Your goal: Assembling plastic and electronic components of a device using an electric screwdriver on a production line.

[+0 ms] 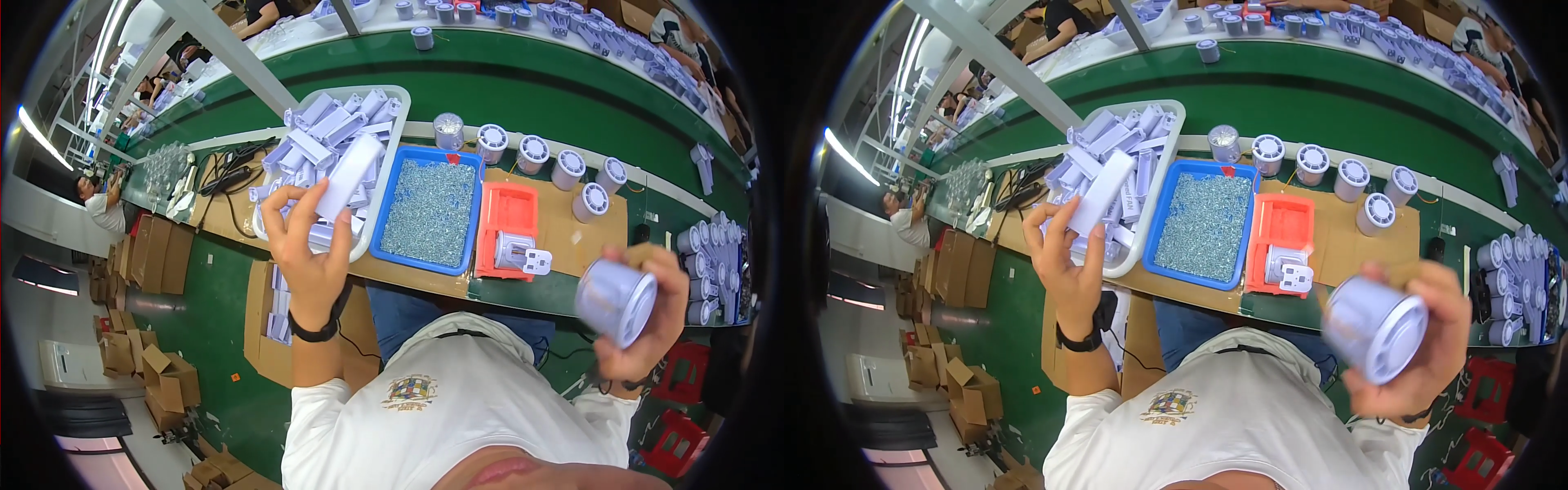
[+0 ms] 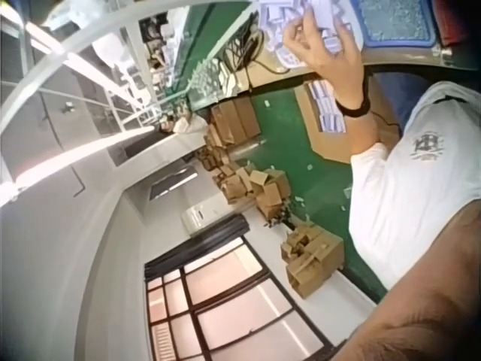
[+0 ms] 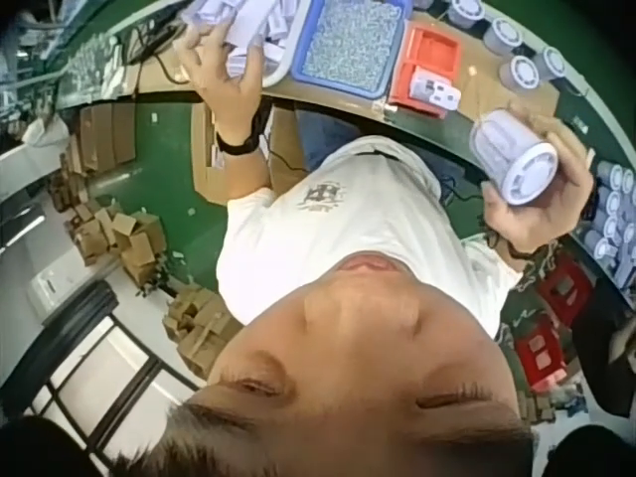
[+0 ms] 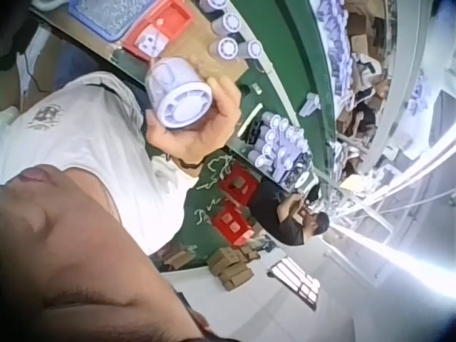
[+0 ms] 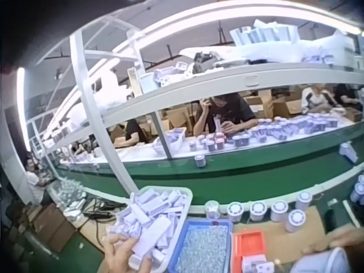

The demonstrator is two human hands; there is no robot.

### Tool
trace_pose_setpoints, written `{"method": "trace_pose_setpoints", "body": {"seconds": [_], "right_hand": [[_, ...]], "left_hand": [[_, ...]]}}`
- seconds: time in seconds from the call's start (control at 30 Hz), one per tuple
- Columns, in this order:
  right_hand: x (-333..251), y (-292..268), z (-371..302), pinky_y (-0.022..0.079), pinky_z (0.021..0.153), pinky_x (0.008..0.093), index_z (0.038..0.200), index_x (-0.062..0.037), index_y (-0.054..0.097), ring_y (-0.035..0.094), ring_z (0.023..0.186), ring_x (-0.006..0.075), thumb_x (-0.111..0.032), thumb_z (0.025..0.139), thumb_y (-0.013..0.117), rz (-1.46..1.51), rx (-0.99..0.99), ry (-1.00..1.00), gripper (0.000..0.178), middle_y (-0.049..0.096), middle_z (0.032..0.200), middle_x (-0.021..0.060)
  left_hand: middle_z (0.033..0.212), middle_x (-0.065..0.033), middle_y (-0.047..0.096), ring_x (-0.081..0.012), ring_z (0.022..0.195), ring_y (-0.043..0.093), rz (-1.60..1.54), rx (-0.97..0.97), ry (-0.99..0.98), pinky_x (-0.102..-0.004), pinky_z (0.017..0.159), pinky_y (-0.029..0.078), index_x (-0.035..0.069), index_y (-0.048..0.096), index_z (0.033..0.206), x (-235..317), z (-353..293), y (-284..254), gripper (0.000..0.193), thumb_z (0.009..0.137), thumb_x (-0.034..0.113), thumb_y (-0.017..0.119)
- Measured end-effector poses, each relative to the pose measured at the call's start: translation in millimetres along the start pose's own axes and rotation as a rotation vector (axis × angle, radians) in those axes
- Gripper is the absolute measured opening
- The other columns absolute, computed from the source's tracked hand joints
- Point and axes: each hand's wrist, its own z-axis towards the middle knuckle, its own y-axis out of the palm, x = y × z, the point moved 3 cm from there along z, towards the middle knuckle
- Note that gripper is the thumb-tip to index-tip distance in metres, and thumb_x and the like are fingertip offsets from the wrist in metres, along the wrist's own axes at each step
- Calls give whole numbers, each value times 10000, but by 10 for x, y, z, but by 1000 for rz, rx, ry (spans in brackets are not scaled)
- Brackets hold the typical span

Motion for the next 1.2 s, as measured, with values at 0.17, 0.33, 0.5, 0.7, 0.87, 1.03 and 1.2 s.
{"method": "trace_pose_setpoints", "body": {"seconds": [0.17,0.33,0.5,0.7,0.87,1.03,1.2], "right_hand": [[-326,418,-58,571,857,418,1300,46,460,650,980,313,-251,648,884,68,-313,-138,833,612,1106,202],[-293,896,-129,542,862,393,1271,31,477,654,977,314,-182,592,830,-89,-330,-155,794,651,1063,207],[-303,1122,-38,536,860,385,1237,28,509,657,964,303,-165,577,837,-122,-352,-99,762,660,1056,189],[-251,1235,61,557,799,378,1150,55,562,667,911,324,-150,575,856,-109,-335,-106,679,651,1028,199],[-181,1282,78,573,749,376,1120,68,578,676,870,330,-156,583,879,-132,-316,-99,655,654,1007,203],[-195,1302,95,573,723,378,1119,70,578,682,860,314,-210,613,914,-140,-307,-102,669,655,992,199],[-162,1291,32,539,706,301,1104,36,575,663,832,229,-332,609,952,-132,-412,119,723,643,980,149]], "left_hand": [[1062,-137,608,-266,907,632,-309,188,-104,-341,773,518,-16,661,1164,106,-202,99,502,702,23,853],[1060,-125,602,-274,925,656,-212,233,112,-400,849,548,-26,644,1191,231,-329,226,550,689,-1,867],[1118,-131,611,-293,1042,671,-255,247,256,-502,971,537,-2,623,1237,282,-501,327,604,696,18,890],[1118,-132,619,-298,1025,695,-306,208,293,-553,999,524,13,617,1249,338,-538,306,618,702,52,902],[1072,-130,642,-285,1013,706,-311,201,360,-530,962,545,17,630,1201,367,-525,317,586,702,125,917],[1052,-158,679,-309,976,714,-579,-68,333,-468,915,568,9,627,1173,214,-543,338,623,733,357,900],[1075,-193,695,-339,950,715,-670,-387,322,-406,868,579,-40,613,1181,204,-529,224,695,761,457,856]]}}
